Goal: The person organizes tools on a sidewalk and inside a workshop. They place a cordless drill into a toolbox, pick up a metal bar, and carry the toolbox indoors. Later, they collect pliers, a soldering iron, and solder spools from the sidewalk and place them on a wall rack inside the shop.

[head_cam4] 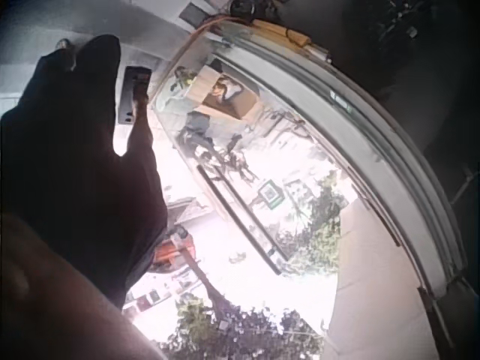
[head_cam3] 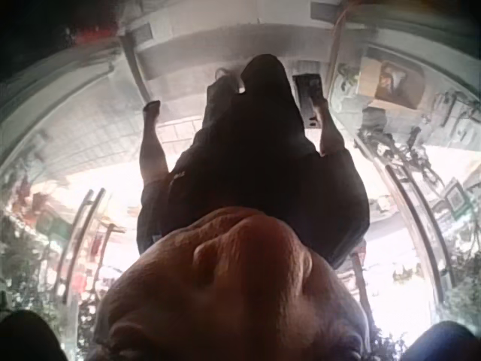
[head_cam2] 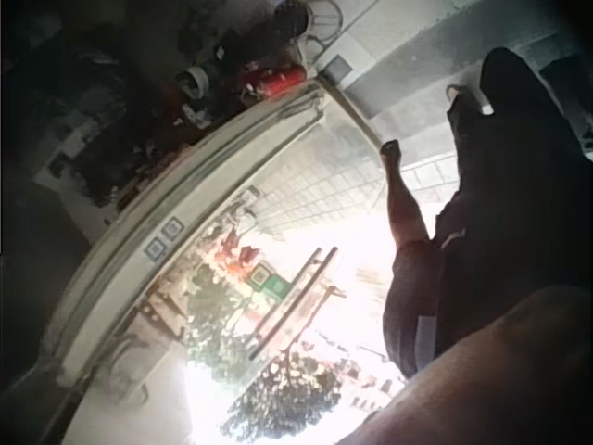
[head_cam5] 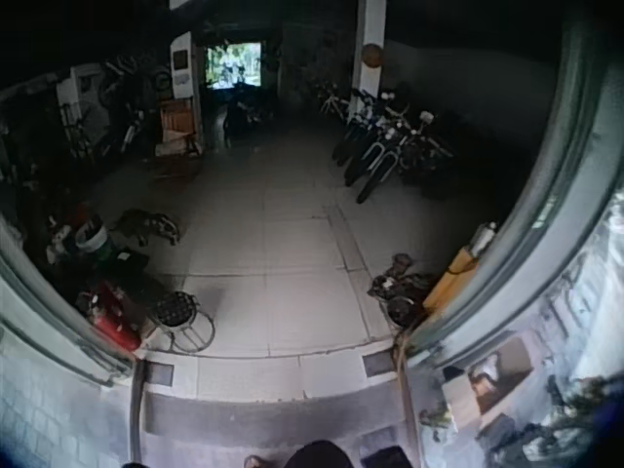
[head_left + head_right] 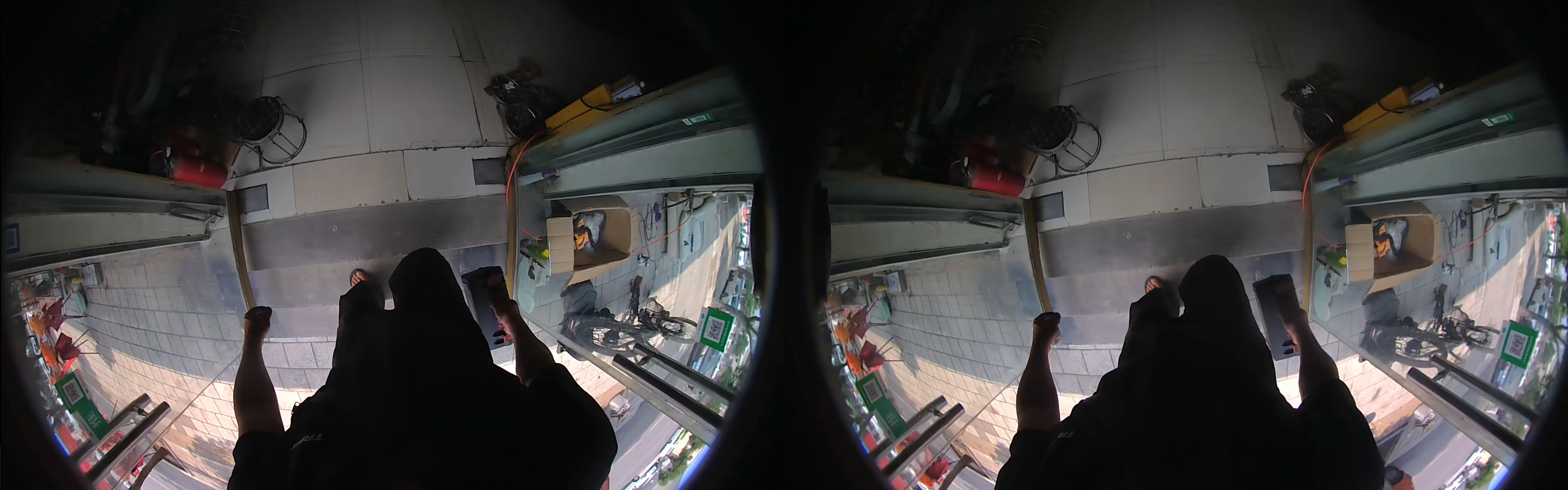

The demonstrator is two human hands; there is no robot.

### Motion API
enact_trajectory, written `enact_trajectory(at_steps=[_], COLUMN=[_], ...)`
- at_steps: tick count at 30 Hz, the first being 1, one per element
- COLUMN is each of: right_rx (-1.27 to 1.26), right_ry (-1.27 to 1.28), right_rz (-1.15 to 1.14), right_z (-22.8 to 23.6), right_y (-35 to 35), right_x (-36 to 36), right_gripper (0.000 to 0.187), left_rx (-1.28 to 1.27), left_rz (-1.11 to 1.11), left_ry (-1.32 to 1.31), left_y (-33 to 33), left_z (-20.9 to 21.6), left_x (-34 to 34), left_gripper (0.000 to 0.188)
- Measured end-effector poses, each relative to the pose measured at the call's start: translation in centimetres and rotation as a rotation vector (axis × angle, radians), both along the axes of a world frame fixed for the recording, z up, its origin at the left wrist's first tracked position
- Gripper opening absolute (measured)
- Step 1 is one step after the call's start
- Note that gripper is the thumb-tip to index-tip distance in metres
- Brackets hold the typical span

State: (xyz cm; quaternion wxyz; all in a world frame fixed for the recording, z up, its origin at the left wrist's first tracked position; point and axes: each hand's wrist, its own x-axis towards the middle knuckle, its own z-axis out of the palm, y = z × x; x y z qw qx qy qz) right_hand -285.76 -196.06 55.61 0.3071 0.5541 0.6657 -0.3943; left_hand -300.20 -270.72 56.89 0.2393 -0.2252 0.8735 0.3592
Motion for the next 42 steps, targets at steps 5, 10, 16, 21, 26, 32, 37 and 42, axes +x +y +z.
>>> enact_trajectory(at_steps=[5,10,16,21,26,32,37,42], right_rx=[-0.083,-0.242,0.116,0.163,0.430,0.249,0.256,0.642], right_ry=[-0.110,-0.098,0.277,0.302,0.328,0.390,0.636,0.836], right_rz=[-0.200,-0.371,0.010,0.153,0.462,-0.223,-0.418,-0.003], right_z=[2.6,0.3,1.3,8.4,4.5,12.3,24.5,9.1], right_y=[-1.1,0.4,4.3,11.3,17.5,23.9,29.7,36.5], right_x=[-5.0,-12.7,-23.3,-36.0,-45.7,-61.9,-75.9,-75.0], right_gripper=[0.039,0.039,0.034,0.033,0.029,0.045,0.043,0.027], left_rx=[0.047,-0.038,-0.137,-0.177,-0.039,-0.195,-0.190,-0.132], left_rz=[0.242,-0.448,-0.667,-0.745,-0.532,-0.454,-0.520,-0.449], left_ry=[-0.172,0.128,-0.171,0.023,0.034,-0.213,-0.417,-0.400], left_y=[10.9,17.4,27.2,34.0,33.7,35.4,44.1,48.2], left_z=[6.5,6.3,16.4,23.5,19.9,20.7,27.9,23.2], left_x=[-22.5,-36.1,-47.2,-61.2,-75.6,-84.0,-91.8,-107.4], left_gripper=[0.024,0.031,0.040,0.043,0.032,0.032,0.048,0.034])
